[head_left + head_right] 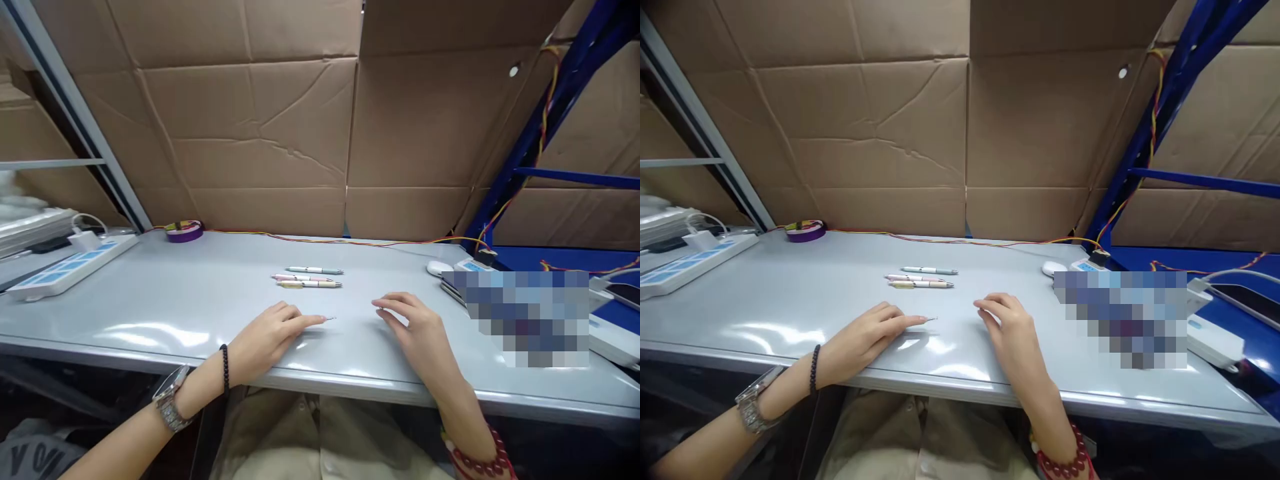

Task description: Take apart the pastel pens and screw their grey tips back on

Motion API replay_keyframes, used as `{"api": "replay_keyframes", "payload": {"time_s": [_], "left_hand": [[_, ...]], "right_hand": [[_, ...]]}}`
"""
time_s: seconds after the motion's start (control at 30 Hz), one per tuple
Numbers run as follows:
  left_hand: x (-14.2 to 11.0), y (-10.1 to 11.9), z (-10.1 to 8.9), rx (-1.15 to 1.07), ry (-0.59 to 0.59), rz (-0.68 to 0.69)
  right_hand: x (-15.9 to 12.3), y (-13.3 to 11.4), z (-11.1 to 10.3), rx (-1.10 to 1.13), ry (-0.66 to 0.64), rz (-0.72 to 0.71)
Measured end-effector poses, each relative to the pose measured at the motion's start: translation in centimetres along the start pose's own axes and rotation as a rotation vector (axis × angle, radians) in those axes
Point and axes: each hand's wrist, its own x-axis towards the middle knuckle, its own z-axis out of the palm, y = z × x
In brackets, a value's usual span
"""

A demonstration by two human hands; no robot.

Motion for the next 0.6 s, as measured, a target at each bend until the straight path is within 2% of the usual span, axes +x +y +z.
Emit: {"api": "replay_keyframes", "payload": {"time_s": [0.23, 0.37, 0.47, 0.6], "left_hand": [[2.1, -2.0, -1.5, -0.048, -0.082, 0.094], [4.6, -3.6, -2.5, 0.126, -0.023, 0.086], [6.8, -5.0, -1.8, 0.337, -0.002, 0.081], [9.0, -6.4, 0.0, 0.382, 0.005, 0.118]], "right_hand": [[-0.3, 0.8, 0.0, -0.025, -0.111, 0.167], [-0.4, 1.0, 0.3, -0.112, -0.181, 0.179], [-0.4, 1.1, 0.4, -0.11, -0.189, 0.188], [-0.4, 1.0, 0.4, -0.089, -0.196, 0.209]]}}
